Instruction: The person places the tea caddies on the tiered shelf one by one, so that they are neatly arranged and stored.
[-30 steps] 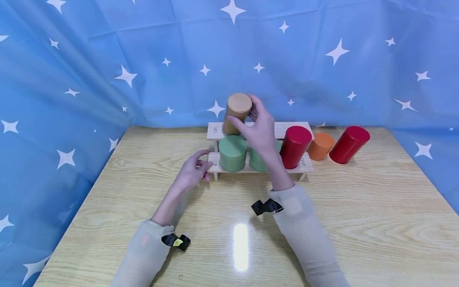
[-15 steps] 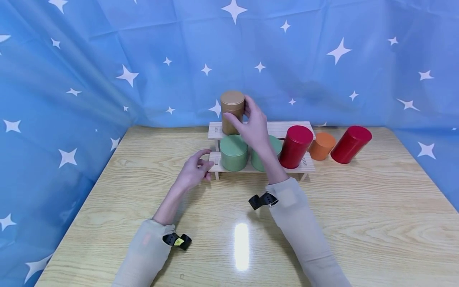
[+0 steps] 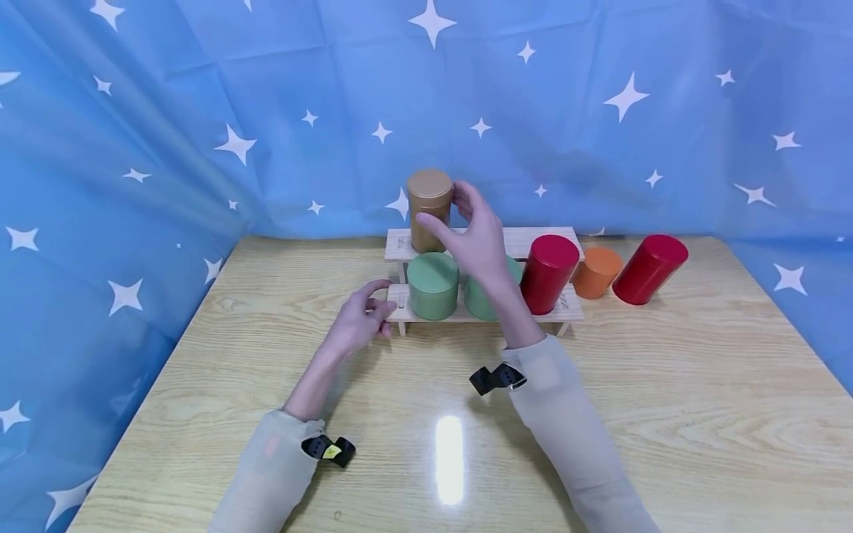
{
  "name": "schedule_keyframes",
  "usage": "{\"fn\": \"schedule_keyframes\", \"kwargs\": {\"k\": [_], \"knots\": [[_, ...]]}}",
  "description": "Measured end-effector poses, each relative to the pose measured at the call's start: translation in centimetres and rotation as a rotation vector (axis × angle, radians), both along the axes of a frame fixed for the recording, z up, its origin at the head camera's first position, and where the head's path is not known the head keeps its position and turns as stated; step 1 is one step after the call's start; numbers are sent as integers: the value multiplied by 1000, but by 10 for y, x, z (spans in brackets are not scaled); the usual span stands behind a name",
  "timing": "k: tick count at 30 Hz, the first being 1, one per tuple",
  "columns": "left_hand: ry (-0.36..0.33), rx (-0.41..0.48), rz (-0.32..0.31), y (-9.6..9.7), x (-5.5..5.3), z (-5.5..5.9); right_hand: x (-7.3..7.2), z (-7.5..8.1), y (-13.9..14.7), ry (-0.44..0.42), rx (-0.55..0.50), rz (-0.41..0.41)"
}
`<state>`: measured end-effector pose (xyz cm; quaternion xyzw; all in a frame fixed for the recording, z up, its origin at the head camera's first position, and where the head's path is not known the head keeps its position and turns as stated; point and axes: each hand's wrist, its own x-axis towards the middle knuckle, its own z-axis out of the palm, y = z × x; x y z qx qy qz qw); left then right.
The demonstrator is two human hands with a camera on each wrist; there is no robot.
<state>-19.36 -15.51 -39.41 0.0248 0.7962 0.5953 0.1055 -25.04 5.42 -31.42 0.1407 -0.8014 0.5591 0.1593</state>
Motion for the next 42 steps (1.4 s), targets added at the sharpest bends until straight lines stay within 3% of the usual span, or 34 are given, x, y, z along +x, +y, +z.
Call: {"fn": "schedule_keyframes", "kwargs": {"k": [9, 18, 25, 31, 42], "knots": [[8, 24, -7, -1, -1, -4, 14, 6, 11, 46, 24, -28], [-8, 46, -5, -1, 0, -4, 27, 16, 30, 159, 15, -8], [4, 56, 2, -1, 0, -4, 33, 21, 55, 240, 24, -43], [-1, 52, 4, -2, -1, -4, 39, 27, 78, 240, 42, -108], [-2, 56, 0, 0, -1, -4, 45, 36, 119, 259, -28, -174]]}}
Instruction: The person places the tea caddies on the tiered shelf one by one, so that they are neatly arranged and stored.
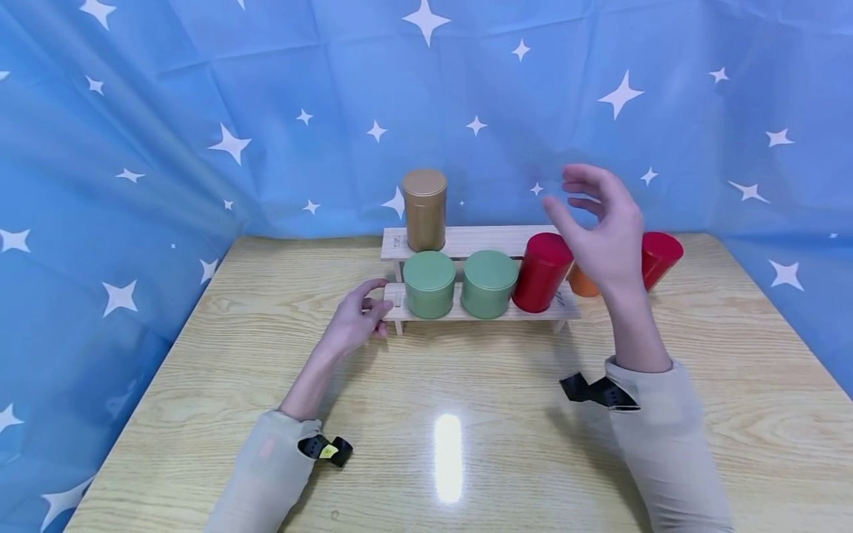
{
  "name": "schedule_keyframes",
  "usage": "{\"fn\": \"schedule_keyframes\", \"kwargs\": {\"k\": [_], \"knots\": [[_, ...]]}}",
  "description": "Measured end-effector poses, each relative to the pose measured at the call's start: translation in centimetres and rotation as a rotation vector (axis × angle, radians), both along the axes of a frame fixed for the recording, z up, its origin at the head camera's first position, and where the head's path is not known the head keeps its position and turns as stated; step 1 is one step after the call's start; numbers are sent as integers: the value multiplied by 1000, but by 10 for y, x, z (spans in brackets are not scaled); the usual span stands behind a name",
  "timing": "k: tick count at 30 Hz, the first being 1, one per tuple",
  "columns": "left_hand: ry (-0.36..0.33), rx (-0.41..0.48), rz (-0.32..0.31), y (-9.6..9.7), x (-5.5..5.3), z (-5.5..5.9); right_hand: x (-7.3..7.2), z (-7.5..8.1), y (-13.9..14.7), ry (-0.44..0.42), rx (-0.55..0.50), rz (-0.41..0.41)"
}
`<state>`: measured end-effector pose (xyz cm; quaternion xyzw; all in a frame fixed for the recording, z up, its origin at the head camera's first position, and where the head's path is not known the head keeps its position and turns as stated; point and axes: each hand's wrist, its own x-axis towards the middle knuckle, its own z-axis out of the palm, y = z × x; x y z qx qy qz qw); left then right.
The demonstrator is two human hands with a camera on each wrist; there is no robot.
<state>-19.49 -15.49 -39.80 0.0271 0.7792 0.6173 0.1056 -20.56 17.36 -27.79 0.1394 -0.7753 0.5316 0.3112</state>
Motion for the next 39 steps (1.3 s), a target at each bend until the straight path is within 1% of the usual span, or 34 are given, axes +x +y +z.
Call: {"fn": "schedule_keyframes", "kwargs": {"k": [5, 11, 14, 20, 27, 34, 39], "knots": [[-1, -9, -1, 1, 1, 1, 0, -3, 16, -22, 44, -33], [15, -31, -5, -1, 0, 0, 2, -13, 35, -49, 123, -77], [18, -33, -5, -1, -1, -1, 2, -17, 46, -43, 153, -90], [18, -39, -9, -1, -1, -2, 2, -27, 70, -70, 215, -152], [12, -35, -3, 0, 0, -1, 0, -37, 96, -157, 290, -221], [6, -31, 7, 1, 1, 0, 1, -43, 119, -281, 342, -288], [3, -29, 6, 2, 1, 0, -1, -47, 133, -342, 351, -287]]}}
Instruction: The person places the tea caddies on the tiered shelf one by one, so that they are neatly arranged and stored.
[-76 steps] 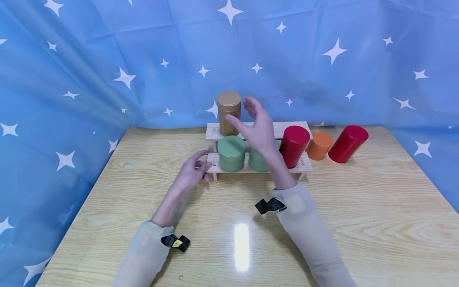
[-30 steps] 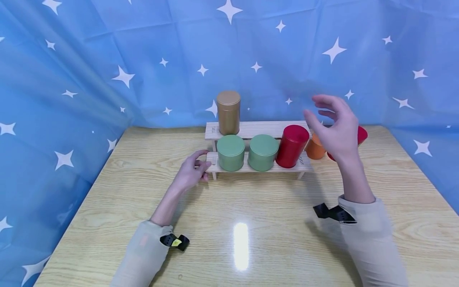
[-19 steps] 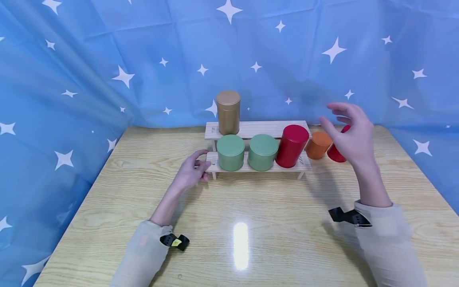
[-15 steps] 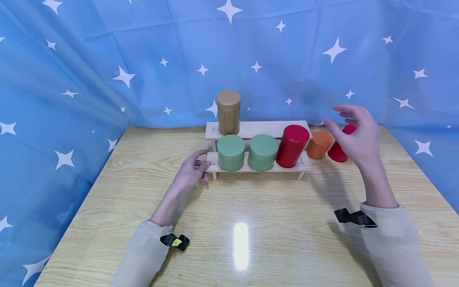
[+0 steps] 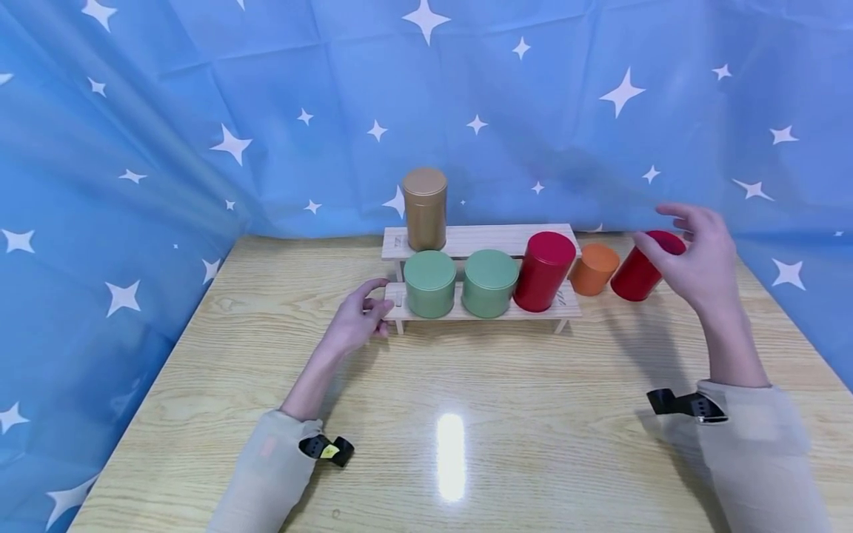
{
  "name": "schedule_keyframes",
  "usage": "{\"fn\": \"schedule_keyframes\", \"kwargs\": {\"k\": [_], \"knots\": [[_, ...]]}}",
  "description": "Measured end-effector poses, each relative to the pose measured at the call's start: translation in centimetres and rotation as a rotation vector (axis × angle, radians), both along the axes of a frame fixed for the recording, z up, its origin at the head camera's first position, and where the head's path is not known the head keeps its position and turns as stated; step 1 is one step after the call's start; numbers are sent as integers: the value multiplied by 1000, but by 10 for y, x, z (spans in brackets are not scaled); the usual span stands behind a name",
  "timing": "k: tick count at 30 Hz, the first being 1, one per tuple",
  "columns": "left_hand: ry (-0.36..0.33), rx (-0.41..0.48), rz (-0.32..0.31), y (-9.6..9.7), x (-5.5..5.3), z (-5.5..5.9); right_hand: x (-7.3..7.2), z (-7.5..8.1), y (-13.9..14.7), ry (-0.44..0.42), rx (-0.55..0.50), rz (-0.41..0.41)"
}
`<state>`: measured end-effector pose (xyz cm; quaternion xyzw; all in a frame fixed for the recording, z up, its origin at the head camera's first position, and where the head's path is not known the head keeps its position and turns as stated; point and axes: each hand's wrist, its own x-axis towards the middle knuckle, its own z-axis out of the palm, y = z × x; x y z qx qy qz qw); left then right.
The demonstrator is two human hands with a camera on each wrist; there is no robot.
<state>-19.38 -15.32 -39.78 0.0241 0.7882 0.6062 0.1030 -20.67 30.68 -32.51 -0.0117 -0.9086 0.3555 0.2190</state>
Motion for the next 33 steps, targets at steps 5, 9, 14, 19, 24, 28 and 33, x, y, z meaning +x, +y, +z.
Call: {"fn": "schedule_keyframes", "kwargs": {"k": [5, 9, 14, 19, 24, 28, 33], "knots": [[-5, 2, -2, -1, 0, 0, -1, -6, 11, -88, 22, 2], [-5, 6, -2, -2, -1, 0, -4, -12, 20, -140, 27, 22], [-2, 8, -7, -2, -2, -2, -8, -20, 30, -200, 21, 68], [0, 8, -9, -1, 0, -1, -12, -29, 39, -254, -8, 102], [-3, 11, -9, -1, 0, -1, -15, -36, 44, -308, -30, 105], [-2, 9, -10, -2, 0, -1, -17, -40, 44, -308, -45, 108], [-2, 10, -13, -2, 0, -1, -18, -46, 44, -296, -40, 90]]}}
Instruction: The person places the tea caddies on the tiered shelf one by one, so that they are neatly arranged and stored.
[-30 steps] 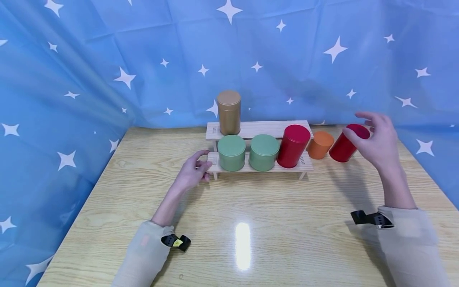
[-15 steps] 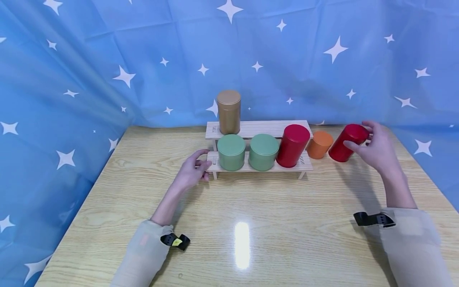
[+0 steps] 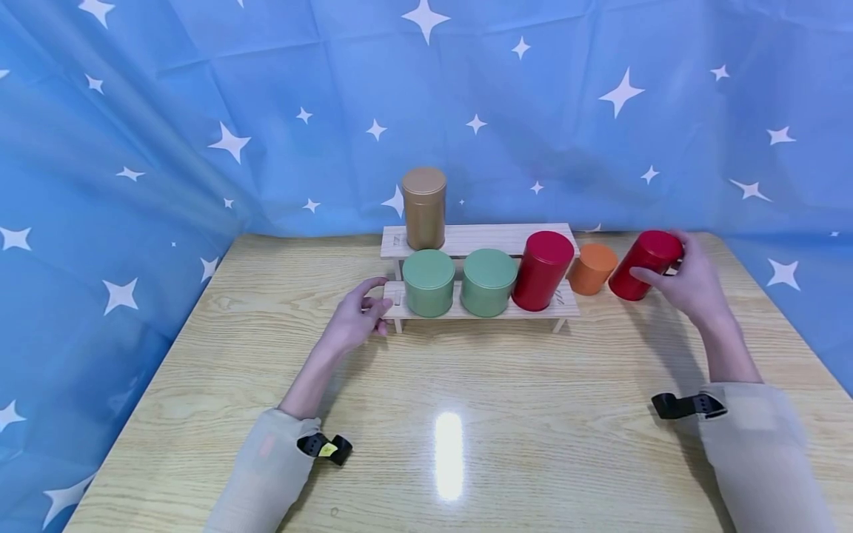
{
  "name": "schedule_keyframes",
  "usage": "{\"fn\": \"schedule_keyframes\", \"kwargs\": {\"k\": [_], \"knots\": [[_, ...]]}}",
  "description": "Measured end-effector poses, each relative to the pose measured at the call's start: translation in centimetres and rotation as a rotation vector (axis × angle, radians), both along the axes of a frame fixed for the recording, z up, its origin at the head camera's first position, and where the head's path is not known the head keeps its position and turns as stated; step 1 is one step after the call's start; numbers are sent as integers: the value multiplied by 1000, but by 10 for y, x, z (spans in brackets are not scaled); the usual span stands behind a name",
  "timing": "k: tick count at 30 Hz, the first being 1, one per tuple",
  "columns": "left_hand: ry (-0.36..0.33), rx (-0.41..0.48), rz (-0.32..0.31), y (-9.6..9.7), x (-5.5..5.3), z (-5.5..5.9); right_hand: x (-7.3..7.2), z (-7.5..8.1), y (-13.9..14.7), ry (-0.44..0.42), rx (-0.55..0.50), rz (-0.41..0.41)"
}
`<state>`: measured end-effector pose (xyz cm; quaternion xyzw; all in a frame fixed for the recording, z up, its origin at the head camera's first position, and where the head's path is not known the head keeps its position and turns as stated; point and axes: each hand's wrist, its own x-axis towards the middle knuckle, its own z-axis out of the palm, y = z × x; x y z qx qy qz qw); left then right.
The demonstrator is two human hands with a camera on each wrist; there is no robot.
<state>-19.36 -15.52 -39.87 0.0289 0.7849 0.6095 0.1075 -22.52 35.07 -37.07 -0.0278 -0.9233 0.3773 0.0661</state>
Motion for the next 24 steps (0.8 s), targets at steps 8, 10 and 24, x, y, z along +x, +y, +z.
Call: {"fn": "schedule_keyframes", "kwargs": {"k": [8, 10, 24], "knots": [[2, 2, -3, 0, 0, 0, 1, -4, 1, 15, -23, -66], [3, 3, -3, 1, -1, 0, 2, -2, 1, 23, -28, -90], [7, 6, -10, 0, -1, 0, 13, 22, -9, 174, -125, -202]]}}
